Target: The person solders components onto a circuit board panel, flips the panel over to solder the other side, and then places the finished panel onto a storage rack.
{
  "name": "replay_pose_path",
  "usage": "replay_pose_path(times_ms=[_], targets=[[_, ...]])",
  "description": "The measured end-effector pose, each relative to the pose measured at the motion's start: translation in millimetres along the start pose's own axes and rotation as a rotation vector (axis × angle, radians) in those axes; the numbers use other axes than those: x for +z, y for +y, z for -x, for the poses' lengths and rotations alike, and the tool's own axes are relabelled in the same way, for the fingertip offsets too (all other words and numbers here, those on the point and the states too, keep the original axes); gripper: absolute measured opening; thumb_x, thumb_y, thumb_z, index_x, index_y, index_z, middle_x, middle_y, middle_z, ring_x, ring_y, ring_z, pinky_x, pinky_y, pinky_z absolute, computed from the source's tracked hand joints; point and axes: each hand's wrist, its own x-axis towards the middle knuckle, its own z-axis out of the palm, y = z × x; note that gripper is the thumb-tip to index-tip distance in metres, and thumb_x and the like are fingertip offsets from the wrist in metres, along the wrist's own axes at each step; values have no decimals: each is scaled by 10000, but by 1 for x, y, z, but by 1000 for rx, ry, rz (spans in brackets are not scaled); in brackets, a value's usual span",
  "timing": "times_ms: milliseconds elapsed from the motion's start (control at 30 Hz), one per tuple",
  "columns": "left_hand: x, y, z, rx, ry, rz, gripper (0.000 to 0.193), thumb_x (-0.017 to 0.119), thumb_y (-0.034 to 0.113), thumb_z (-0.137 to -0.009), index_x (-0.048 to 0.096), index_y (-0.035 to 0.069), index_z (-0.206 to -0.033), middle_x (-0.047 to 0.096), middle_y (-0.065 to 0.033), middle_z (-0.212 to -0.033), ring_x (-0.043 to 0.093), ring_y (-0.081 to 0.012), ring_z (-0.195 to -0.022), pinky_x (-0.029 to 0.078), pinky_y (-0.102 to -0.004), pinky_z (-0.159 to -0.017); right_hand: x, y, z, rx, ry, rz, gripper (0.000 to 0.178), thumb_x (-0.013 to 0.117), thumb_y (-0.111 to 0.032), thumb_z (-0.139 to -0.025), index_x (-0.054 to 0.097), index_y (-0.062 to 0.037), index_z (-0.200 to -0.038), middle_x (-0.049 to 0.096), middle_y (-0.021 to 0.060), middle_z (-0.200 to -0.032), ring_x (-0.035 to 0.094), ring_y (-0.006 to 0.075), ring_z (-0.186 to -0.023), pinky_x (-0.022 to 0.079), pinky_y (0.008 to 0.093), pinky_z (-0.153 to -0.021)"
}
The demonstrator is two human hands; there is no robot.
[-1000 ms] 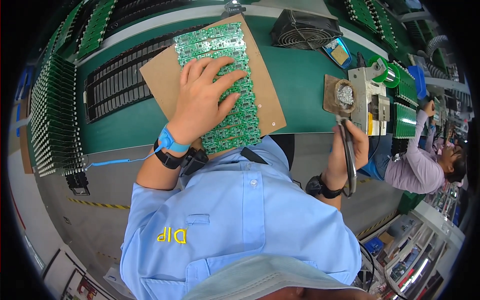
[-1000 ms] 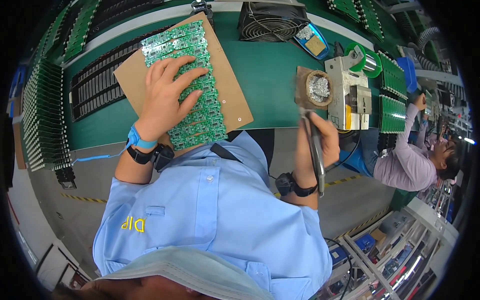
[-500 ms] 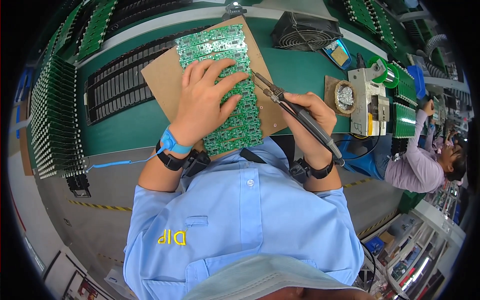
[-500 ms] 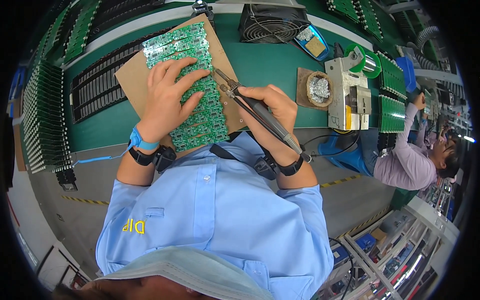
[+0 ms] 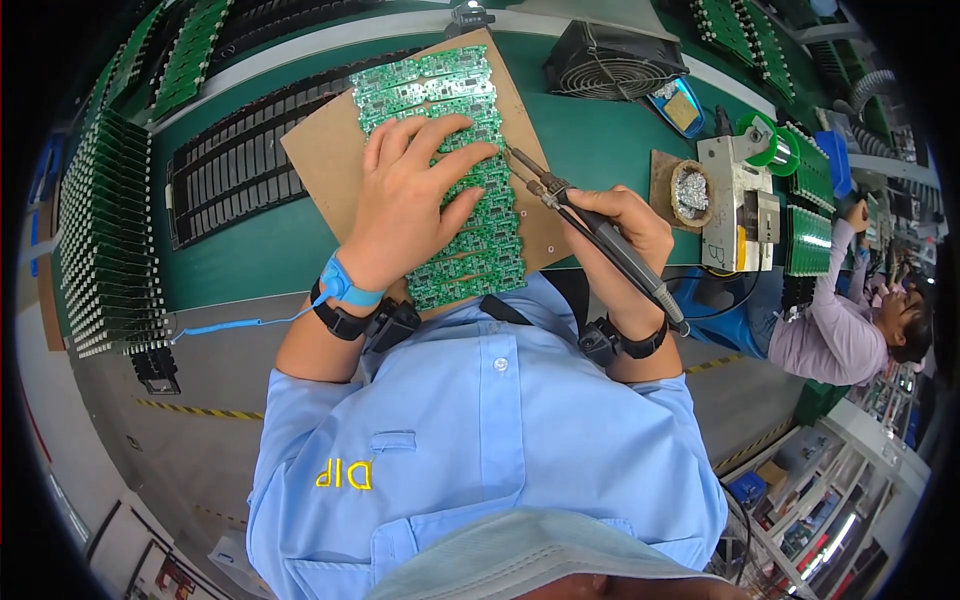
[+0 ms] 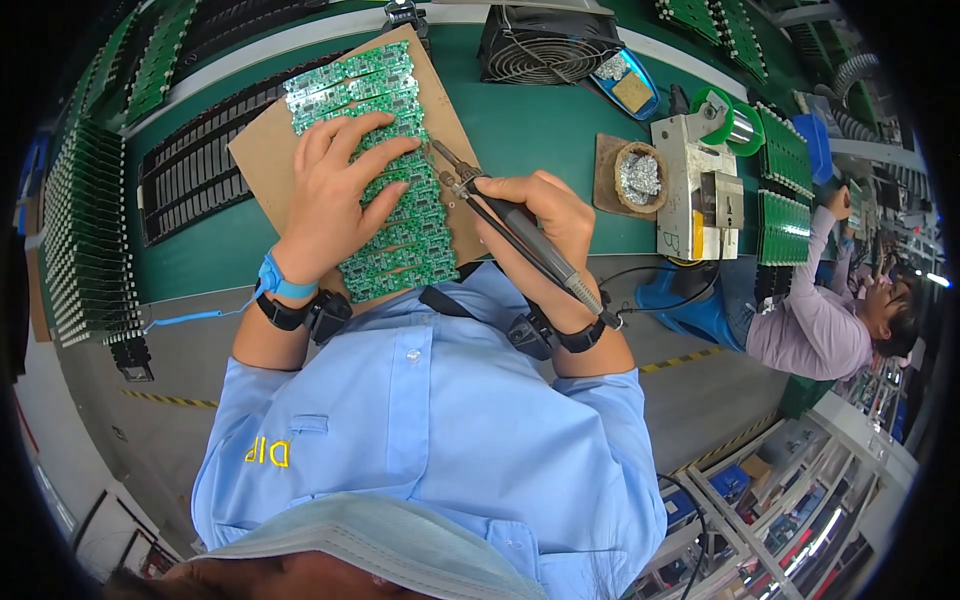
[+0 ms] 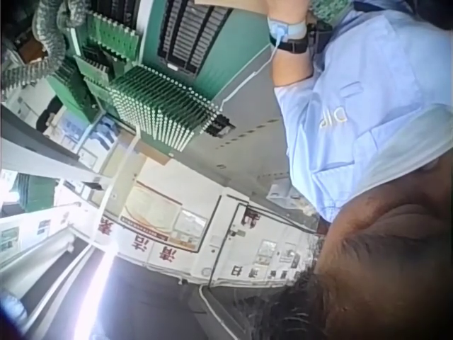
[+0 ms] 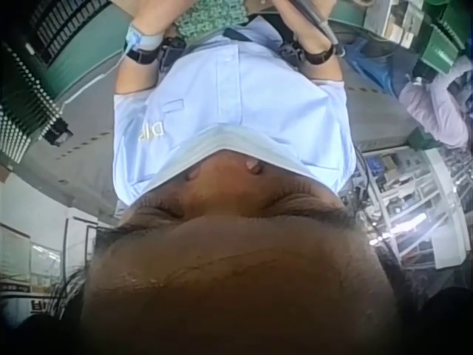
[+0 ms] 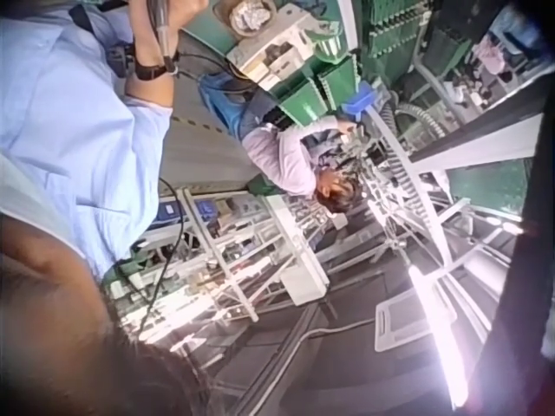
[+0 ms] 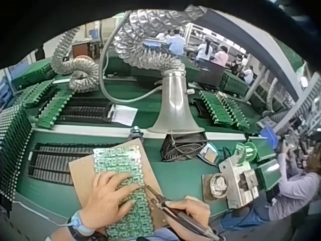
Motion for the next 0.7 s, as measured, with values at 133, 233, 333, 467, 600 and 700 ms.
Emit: replay_pose_path(times_ms=[133,233,333,467,600,700], targets=[[0,1,0,-2,-4,-2,407,761,167,-781,693,185,-1182,584,-56,-1308,491,-325,-1201,341,-496,-1060,-4,3,6,31,6,7,244,757,108,-773,709,25,-997,647,53,-793,578,77,-694,420,206,-614],[0,2,-1,5,-3,2,404,759,167,-784,694,184,-1182,583,-57,-1309,490,-326,-1199,341,-495,-1060,-12,8,18,19,92,3,279,741,105,-800,700,30,-1065,695,82,-870,594,83,-716,452,207,-641],[2,4,-2,-12,2,18,386,758,170,-779,696,214,-1158,580,-31,-1288,492,-299,-1211,319,-504,-1084,-24,14,37,92,230,75,318,704,94,-842,671,30,-1152,716,109,-923,602,91,-721,474,212,-656],[-1,4,-2,-28,-25,8,380,754,163,-784,699,198,-1158,580,-38,-1298,486,-310,-1214,321,-492,-1084,-41,15,79,215,469,130,371,642,78,-899,617,24,-1266,733,146,-970,617,105,-721,502,224,-669],[-3,5,-3,-10,-19,1,376,753,159,-788,701,184,-1160,581,-49,-1301,478,-323,-1218,323,-483,-1084,-44,33,103,239,571,175,371,596,67,-934,589,20,-1302,736,160,-968,630,113,-718,512,235,-664],[-2,3,-3,1,-18,-10,378,750,159,-794,698,180,-1167,576,-53,-1306,475,-329,-1218,323,-483,-1084,-45,35,112,213,579,145,332,577,69,-944,600,18,-1270,736,167,-966,638,119,-719,516,241,-657]])
